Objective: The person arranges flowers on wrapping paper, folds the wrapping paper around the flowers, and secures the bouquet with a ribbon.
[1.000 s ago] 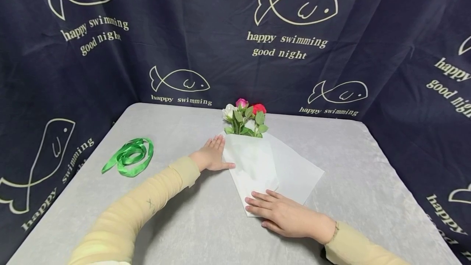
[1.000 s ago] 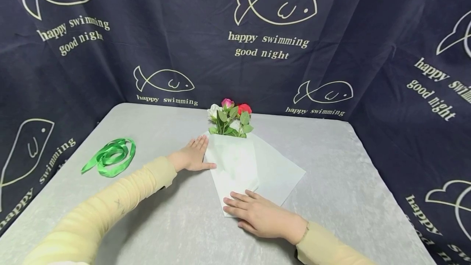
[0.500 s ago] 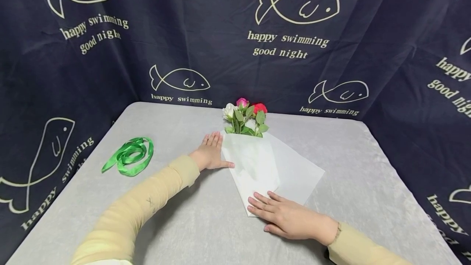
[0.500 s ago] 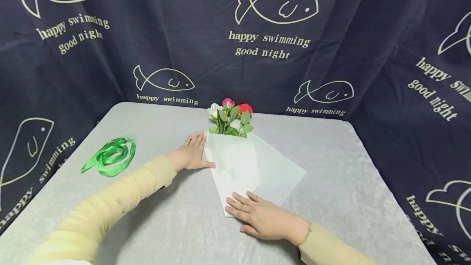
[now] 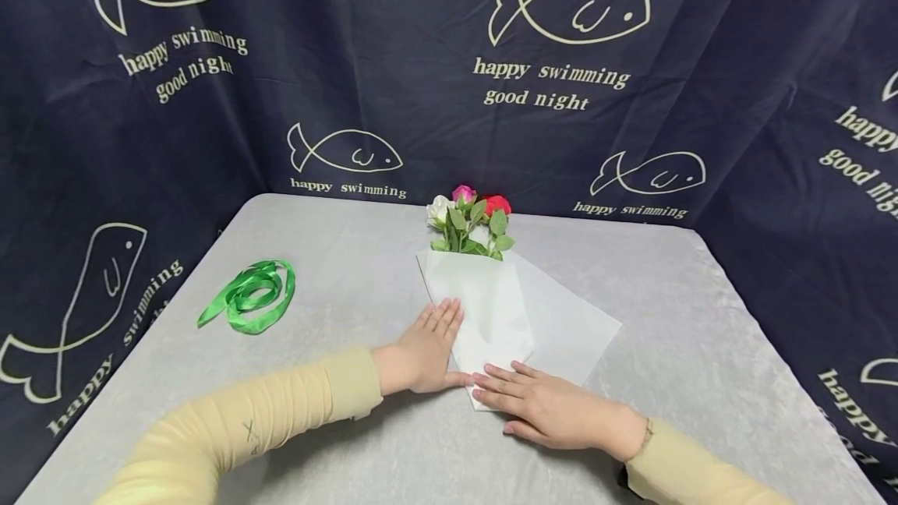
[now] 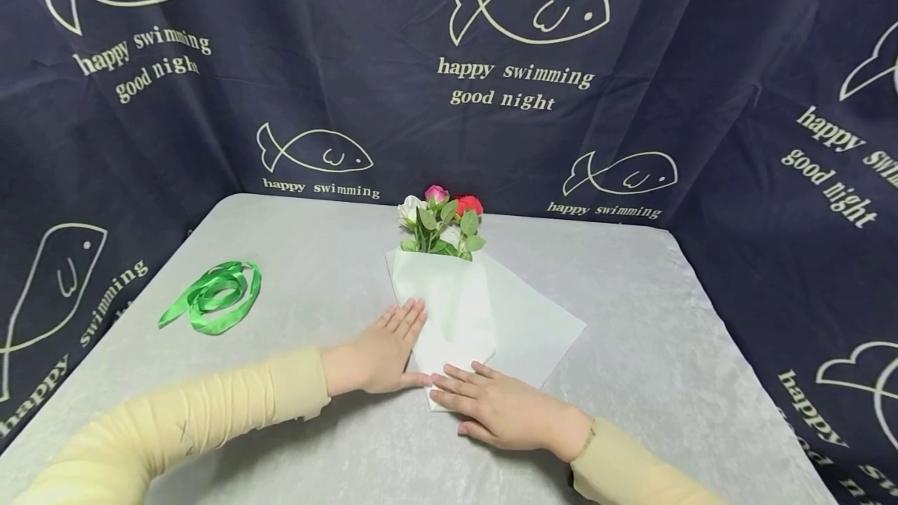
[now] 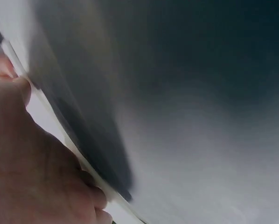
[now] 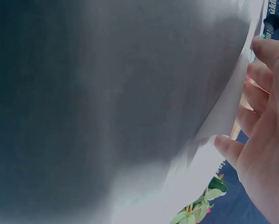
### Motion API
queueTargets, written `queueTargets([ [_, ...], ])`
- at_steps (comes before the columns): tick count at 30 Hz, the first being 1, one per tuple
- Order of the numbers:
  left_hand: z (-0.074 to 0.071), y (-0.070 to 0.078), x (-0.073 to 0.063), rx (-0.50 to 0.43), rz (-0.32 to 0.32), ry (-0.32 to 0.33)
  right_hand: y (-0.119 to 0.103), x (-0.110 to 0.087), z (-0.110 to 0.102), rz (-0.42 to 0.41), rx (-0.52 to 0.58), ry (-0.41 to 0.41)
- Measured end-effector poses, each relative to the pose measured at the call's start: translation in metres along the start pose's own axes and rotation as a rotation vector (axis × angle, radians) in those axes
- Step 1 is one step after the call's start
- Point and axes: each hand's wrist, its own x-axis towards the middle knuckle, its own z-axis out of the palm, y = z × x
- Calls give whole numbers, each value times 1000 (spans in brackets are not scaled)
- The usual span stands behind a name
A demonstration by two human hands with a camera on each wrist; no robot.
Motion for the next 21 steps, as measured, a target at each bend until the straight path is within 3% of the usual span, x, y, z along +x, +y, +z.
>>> queueTargets([
  [6, 10, 7, 3, -7, -14, -50, -2, 0, 0, -5, -29, -12],
  [10, 6, 4, 5, 0, -26, -54, -2, 1, 0, 1, -37, -23],
  [21, 7, -46, 42, -84, -207, -75, -4, -1, 3, 7, -62, -8],
])
